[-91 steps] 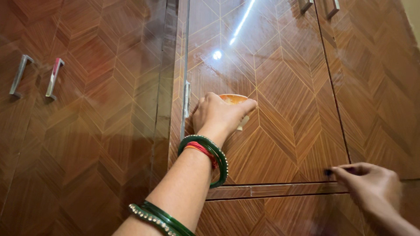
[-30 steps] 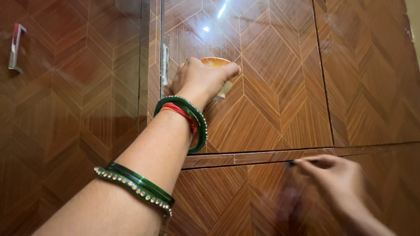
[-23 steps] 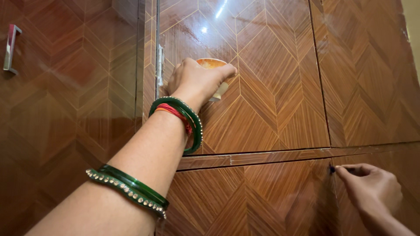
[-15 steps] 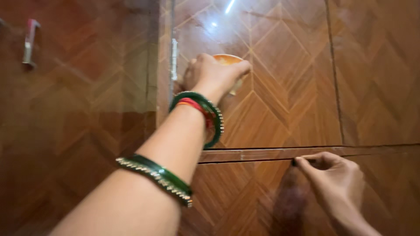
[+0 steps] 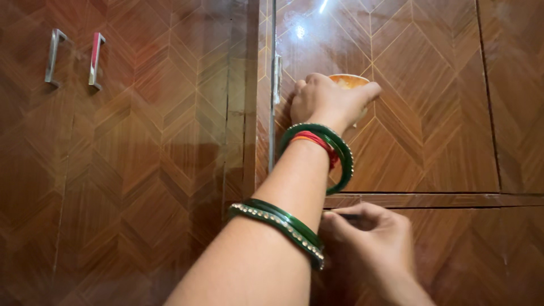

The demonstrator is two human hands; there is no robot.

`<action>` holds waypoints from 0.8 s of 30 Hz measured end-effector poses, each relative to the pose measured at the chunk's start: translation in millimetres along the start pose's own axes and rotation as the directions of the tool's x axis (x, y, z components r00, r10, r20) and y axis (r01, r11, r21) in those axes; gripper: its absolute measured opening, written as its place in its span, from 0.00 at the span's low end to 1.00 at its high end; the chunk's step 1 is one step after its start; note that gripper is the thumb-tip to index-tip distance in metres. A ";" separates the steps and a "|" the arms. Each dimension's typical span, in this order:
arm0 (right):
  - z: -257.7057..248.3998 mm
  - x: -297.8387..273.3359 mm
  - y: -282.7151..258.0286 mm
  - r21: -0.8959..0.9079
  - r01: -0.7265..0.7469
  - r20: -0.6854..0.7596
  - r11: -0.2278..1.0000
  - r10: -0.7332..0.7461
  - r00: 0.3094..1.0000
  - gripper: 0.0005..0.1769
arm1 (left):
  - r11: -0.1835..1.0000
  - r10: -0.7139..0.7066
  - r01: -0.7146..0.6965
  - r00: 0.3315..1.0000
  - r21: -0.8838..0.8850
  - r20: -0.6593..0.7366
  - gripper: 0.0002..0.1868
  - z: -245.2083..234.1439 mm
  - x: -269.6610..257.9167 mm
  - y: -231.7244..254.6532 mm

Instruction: The person applies a liquid from a small cup onto the surface of a wooden cabinet using a small brush, focusing on the seams and corners of the panels.

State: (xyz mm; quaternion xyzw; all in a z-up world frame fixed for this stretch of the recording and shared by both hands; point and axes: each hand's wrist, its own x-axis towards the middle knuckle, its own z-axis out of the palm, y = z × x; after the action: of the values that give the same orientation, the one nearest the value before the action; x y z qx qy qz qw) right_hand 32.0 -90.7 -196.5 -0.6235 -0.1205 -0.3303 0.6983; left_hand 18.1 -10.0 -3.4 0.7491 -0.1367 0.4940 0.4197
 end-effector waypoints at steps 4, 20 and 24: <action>-46.4 19.5 13.4 0.046 0.299 -0.083 0.953 -0.294 0.952 0.08 | 0.999 0.028 -0.027 0.999 0.017 -0.041 0.53 4.6 -4.7 -1.7; -142.7 52.2 17.0 -0.546 0.143 -0.307 0.825 -0.356 0.883 0.13 | 0.980 -0.101 0.100 0.995 -0.172 0.006 0.39 14.5 -119.3 -27.0; -97.9 29.8 0.0 -0.429 0.294 -0.168 0.854 -0.395 0.903 0.12 | 0.976 -0.085 0.078 0.996 -0.202 -0.028 0.40 19.9 -130.2 -33.2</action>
State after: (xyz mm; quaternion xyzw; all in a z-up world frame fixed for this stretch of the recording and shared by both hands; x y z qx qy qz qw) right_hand 30.6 -193.0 -198.1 -0.6721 -0.0733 -0.5441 0.4968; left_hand -10.7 -32.3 -134.4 0.6987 -0.1473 0.4737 0.5154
